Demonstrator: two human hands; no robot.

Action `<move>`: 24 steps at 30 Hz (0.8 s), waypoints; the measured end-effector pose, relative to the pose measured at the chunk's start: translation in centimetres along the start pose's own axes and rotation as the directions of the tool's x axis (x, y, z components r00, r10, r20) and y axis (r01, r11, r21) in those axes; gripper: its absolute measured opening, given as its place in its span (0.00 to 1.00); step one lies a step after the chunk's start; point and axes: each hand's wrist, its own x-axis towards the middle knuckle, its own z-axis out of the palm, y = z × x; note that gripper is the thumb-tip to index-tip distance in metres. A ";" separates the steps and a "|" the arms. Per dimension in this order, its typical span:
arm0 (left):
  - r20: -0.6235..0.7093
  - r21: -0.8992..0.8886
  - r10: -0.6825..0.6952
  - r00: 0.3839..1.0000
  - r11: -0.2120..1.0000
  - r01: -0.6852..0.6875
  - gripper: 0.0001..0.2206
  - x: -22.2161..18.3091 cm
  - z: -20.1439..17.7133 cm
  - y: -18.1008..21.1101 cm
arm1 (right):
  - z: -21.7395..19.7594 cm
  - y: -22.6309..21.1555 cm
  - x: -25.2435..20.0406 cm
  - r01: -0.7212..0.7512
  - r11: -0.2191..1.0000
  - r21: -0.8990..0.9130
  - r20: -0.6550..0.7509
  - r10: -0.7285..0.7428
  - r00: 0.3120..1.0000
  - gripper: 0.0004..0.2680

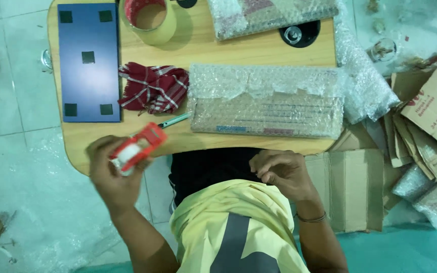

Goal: Wrapping a rectangular object in bubble wrap and securing it with tape using a handheld dispenser.

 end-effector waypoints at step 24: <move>-0.048 0.444 0.144 0.988 0.890 -0.108 0.33 -0.2 -3.0 2.1 | -0.4 -1.4 -0.1 -0.200 0.823 0.532 0.144 0.145 0.979 0.44</move>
